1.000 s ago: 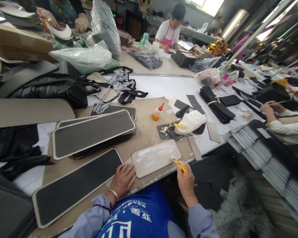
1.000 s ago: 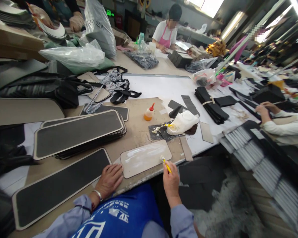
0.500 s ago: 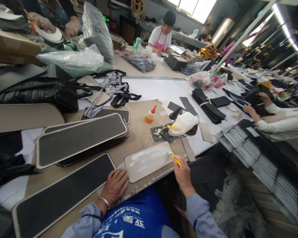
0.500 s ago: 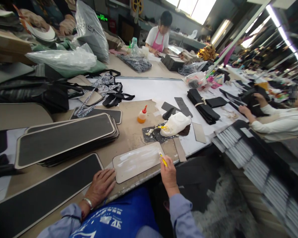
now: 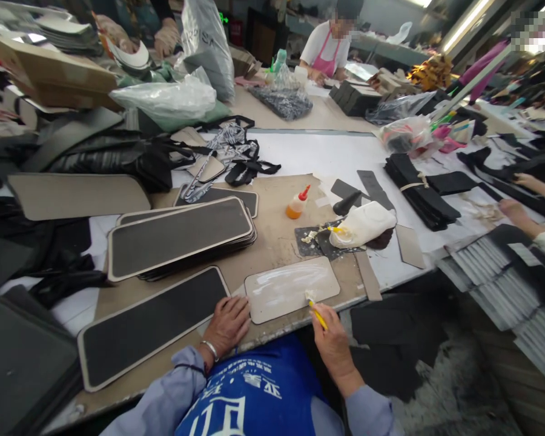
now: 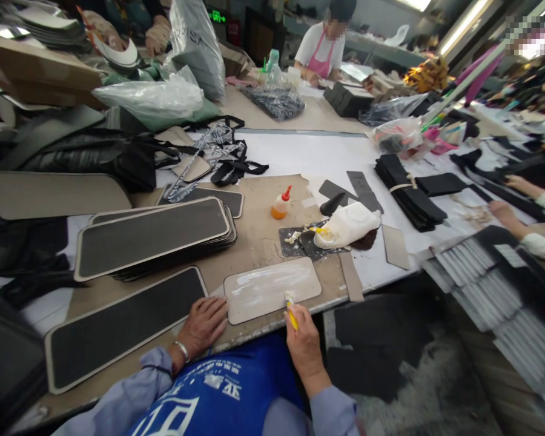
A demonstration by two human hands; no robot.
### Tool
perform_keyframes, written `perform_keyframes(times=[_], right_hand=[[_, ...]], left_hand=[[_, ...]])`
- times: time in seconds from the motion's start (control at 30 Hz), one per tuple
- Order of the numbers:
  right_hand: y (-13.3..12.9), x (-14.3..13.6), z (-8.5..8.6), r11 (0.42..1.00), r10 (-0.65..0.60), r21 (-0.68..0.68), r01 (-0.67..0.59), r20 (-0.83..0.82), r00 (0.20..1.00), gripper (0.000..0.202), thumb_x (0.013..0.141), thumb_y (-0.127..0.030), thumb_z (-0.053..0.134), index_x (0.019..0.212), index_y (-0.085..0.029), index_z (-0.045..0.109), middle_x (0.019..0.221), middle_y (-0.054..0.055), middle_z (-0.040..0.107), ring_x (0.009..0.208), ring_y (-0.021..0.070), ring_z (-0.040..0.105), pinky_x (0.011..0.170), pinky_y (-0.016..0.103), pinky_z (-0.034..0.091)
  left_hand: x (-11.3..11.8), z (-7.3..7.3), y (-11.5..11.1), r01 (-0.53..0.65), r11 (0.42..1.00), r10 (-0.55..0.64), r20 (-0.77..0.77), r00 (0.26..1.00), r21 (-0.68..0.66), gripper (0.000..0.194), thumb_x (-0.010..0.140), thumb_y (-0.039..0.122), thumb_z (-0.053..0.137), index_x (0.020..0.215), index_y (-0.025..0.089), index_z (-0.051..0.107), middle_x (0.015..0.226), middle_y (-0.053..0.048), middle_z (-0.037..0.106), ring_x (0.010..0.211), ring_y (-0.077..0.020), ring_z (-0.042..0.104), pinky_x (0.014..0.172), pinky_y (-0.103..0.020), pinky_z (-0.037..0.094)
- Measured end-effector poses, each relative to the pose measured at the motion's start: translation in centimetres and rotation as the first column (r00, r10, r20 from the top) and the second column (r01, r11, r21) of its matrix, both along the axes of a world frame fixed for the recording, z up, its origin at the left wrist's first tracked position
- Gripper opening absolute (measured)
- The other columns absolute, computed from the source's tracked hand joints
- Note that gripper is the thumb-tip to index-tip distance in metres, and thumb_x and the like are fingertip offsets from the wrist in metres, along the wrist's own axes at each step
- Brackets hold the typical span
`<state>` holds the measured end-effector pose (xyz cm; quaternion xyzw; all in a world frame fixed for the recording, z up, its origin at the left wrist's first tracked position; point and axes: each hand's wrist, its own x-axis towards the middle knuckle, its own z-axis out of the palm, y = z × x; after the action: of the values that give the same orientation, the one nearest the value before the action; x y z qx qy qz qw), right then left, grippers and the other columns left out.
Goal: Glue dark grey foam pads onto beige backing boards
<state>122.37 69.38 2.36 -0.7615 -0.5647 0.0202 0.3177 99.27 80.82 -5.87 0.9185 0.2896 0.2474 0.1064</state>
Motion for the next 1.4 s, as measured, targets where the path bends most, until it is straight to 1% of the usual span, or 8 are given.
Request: perform_keyframes(times=[0.2,0.4,0.6,0.77,0.93,1.13,1.3,1.4], right_hand=[[1.7,-5.8,0.8,0.996,0.024,-0.074,-0.052,-0.337,0.941,0.018,0.086,-0.027,0.047,0.093,-0.021,0.061,0.090,0.006,0.064,0.086,0.0173,0.062,0.080,0.031,0.051],[4.3,-6.2,-1.2,0.980,-0.188,-0.176,0.090,-0.690,0.699,0.029,0.083,-0.041,0.049,0.091,-0.016,0.059,0.083,0.008,0.066,0.064,0.0185,0.064,0.062,0.031,0.055],[3.5,-5.8,-1.5,0.969,-0.243,-0.168,0.182,-0.495,0.835,0.029,0.082,-0.040,0.050,0.093,-0.016,0.060,0.091,0.011,0.064,0.080,0.0216,0.063,0.072,0.034,0.052],[2.8,-5.8,-1.1,0.978,-0.188,-0.179,0.106,-0.542,0.819,0.027,0.084,-0.039,0.047,0.093,-0.016,0.060,0.089,0.009,0.065,0.078,0.0187,0.063,0.070,0.030,0.052],[1.0,-3.1,-0.8,0.943,-0.333,-0.118,0.312,-0.383,0.862,0.028,0.083,-0.039,0.048,0.091,-0.016,0.060,0.087,0.010,0.064,0.081,0.0210,0.062,0.072,0.034,0.051],[0.5,-2.7,-0.5,0.977,-0.202,-0.139,0.162,-0.358,0.912,0.023,0.085,-0.035,0.046,0.090,-0.019,0.062,0.086,0.007,0.065,0.078,0.0179,0.062,0.073,0.030,0.051],[0.3,3.9,-1.0,0.941,-0.339,-0.022,0.338,-0.039,0.940,0.031,0.085,-0.041,0.043,0.084,-0.016,0.062,0.083,0.010,0.065,0.079,0.0207,0.061,0.075,0.036,0.049],[0.1,7.8,-0.9,0.944,-0.328,0.008,0.328,0.075,0.942,0.033,0.086,-0.042,0.041,0.085,-0.016,0.061,0.082,0.010,0.065,0.079,0.0209,0.060,0.076,0.037,0.049]], left_hand=[[-0.1,-0.1,-0.1,-0.018,0.999,0.016,-0.042,0.999,-0.049,0.027,0.083,0.030,0.047,0.105,0.020,0.057,0.112,-0.005,0.061,0.106,-0.0220,0.050,0.093,-0.040,0.030],[-0.2,-0.1,-0.1,-0.011,0.999,0.008,-0.061,0.998,-0.049,0.029,0.083,0.031,0.046,0.108,0.018,0.056,0.112,-0.005,0.061,0.105,-0.0230,0.050,0.092,-0.040,0.030],[-0.3,0.1,0.0,-0.002,0.999,0.000,-0.039,0.999,-0.041,0.026,0.084,0.030,0.046,0.105,0.019,0.057,0.112,-0.005,0.062,0.105,-0.0235,0.051,0.091,-0.040,0.030],[-0.3,0.3,0.2,0.007,1.000,-0.008,-0.025,1.000,-0.019,0.027,0.085,0.029,0.044,0.105,0.018,0.058,0.111,-0.006,0.062,0.104,-0.0242,0.051,0.091,-0.041,0.031],[-0.3,0.4,0.3,0.024,1.000,-0.024,-0.024,0.999,-0.010,0.025,0.083,0.027,0.046,0.103,0.018,0.059,0.110,-0.006,0.063,0.103,-0.0242,0.052,0.090,-0.041,0.032],[-0.2,0.6,0.4,0.023,1.000,-0.023,-0.004,1.000,0.006,0.023,0.083,0.025,0.046,0.101,0.019,0.059,0.107,-0.005,0.064,0.102,-0.0230,0.053,0.089,-0.040,0.032],[-0.1,0.4,0.4,0.028,0.999,-0.028,-0.004,1.000,0.016,0.023,0.083,0.024,0.045,0.100,0.020,0.060,0.107,-0.006,0.064,0.101,-0.0227,0.053,0.089,-0.040,0.032],[0.0,0.4,0.4,0.034,0.999,-0.034,-0.001,0.999,0.032,0.023,0.083,0.024,0.045,0.100,0.019,0.060,0.107,-0.006,0.064,0.102,-0.0232,0.054,0.089,-0.040,0.032]])
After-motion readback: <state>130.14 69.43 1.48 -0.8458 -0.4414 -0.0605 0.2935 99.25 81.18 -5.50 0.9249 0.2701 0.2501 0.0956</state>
